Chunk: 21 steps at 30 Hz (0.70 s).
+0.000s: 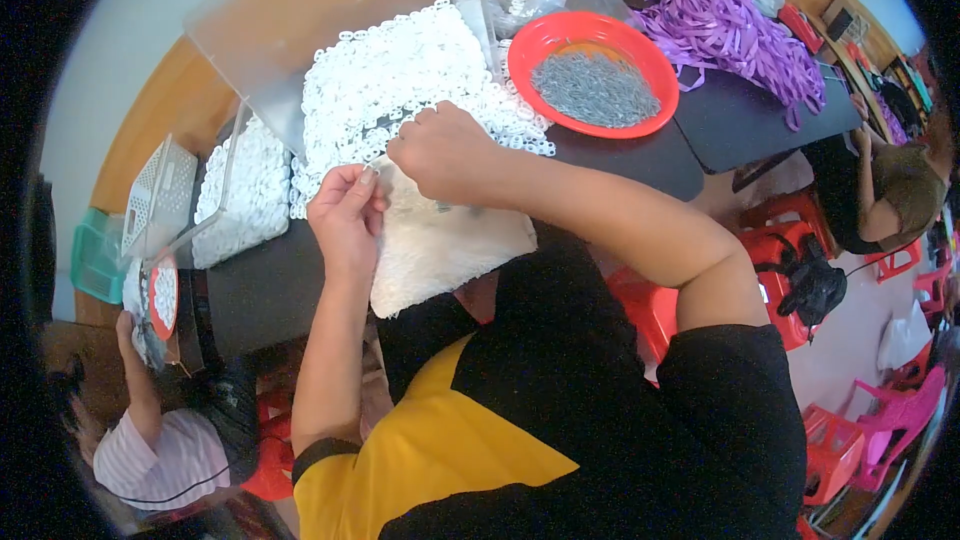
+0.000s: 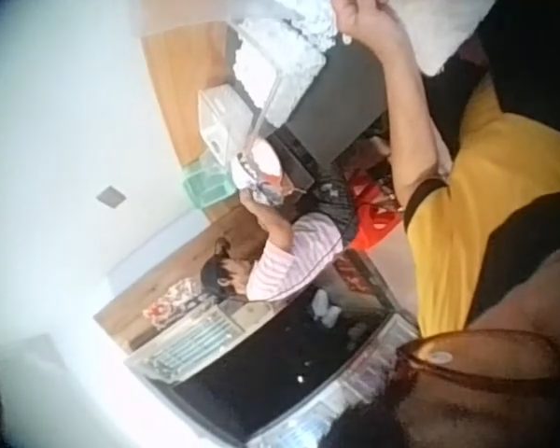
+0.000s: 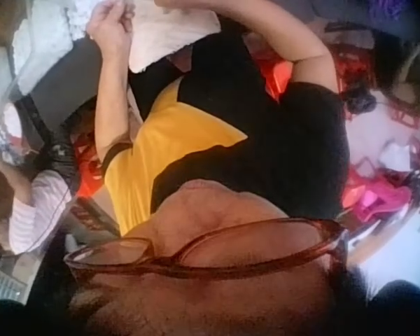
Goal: Assembling metal clips onto small white plastic components at a factory workstation.
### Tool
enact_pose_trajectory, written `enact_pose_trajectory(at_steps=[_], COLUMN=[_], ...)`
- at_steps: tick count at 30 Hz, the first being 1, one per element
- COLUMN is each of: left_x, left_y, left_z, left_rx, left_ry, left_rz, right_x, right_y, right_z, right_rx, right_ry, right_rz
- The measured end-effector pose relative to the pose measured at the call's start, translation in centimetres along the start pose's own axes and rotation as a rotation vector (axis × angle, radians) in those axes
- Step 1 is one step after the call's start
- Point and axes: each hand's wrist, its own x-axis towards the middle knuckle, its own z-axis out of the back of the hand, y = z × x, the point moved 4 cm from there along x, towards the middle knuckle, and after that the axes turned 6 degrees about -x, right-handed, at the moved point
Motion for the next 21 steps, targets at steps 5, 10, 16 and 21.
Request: enact_pose_trajectory(at_steps=[5,10,16,21], left_x=[0.3,0.4,0.1,-0.1], left_y=[0.1,0.1,-0.2,-0.3], left_z=[0.4,0.3,0.2,0.1], left_rx=[-0.043,-0.065,-0.061,-0.035], left_ry=[0.014,0.017,0.013,-0.007], left_rz=[0.018,0.006,0.012,0.023], right_x=[0.3,0.5,0.3,0.6], right_y=[0.4,2.0,0.4,-0.8], right_z=[2.0,1.0,-0.3,0.8], right_rx=[-0.101,-0.214,0.049,0.425], right_ry=[-0.007,0.027,0.129,0.062], right_rz=[0.163,0.314,0.037,-0.214])
